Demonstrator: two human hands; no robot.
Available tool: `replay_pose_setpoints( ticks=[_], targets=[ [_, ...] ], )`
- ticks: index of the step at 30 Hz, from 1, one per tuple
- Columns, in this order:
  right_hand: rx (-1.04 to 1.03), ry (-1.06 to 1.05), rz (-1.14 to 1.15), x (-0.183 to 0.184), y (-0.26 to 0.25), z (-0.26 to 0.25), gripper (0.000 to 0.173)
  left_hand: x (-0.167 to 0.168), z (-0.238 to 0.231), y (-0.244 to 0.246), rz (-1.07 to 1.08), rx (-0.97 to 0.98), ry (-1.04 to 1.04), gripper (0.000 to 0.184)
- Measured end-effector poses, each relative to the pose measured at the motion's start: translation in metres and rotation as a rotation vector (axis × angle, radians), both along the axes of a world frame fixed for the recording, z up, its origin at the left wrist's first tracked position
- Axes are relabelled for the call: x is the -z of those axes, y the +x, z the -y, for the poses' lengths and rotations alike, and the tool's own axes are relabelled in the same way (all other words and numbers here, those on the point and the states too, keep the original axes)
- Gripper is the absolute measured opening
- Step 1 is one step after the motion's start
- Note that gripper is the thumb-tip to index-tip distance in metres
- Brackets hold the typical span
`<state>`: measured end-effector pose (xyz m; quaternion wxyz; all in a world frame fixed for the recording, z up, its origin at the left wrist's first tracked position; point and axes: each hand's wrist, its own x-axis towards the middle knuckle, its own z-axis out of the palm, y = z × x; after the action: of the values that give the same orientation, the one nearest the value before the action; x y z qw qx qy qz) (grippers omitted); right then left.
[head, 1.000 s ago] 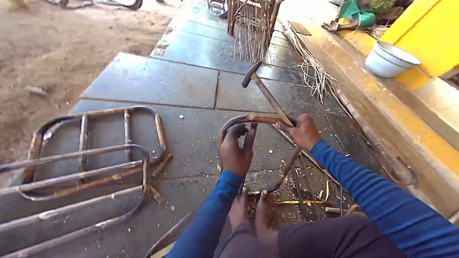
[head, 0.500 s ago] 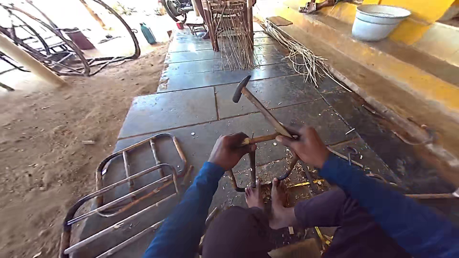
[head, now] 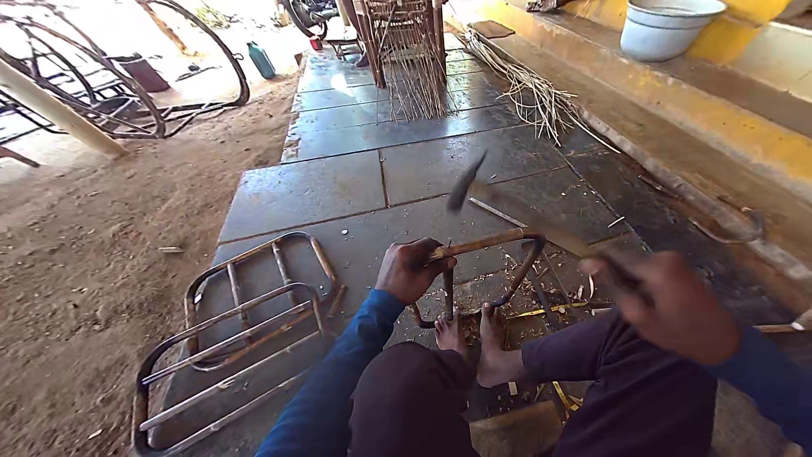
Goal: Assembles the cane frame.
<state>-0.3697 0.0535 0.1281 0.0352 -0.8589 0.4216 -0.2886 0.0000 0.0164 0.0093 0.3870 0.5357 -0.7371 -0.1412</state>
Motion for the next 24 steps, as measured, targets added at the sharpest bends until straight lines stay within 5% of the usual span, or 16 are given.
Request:
replay_pose_setpoints(
  ticks=[2, 4, 8, 13, 17, 21, 24],
  targets=[
    [-0.016, -0.045, 0.224, -0.035, -0.006, -0.003, 0.032, 0.002, 0.0, 0.0, -0.01, 0.001, 0.012, 0.029],
    [0.02, -0.079, 0.317, -0.032, 0.0, -0.006, 0.034, 0.004, -0.001, 0.0, -0.018, 0.001, 0.02, 0.029],
    [0.024, 0.029, -0.055, 0.022, 0.007, -0.002, 0.04, 0.003, -0.005, 0.001, -0.001, 0.037, 0.007, 0.03],
    [0.02, 0.016, 0.092, 0.002, 0.009, -0.014, 0.031, -0.004, -0.006, -0.001, 0.056, 0.03, 0.169, 0.05],
    [0.021, -0.006, -0.071, 0.029, 0.003, -0.008, 0.042, -0.013, -0.004, -0.006, 0.139, -0.039, 0.268, 0.039],
    [-0.016, 0.156, 0.365, -0.055, -0.044, -0.004, 0.019, -0.012, -0.001, -0.008, 0.127, -0.064, 0.283, 0.036],
    [-0.119, -0.075, 0.645, -0.024, -0.043, 0.0, 0.014, -0.009, 0.002, -0.009, 0.117, -0.054, 0.273, 0.036]
  ],
)
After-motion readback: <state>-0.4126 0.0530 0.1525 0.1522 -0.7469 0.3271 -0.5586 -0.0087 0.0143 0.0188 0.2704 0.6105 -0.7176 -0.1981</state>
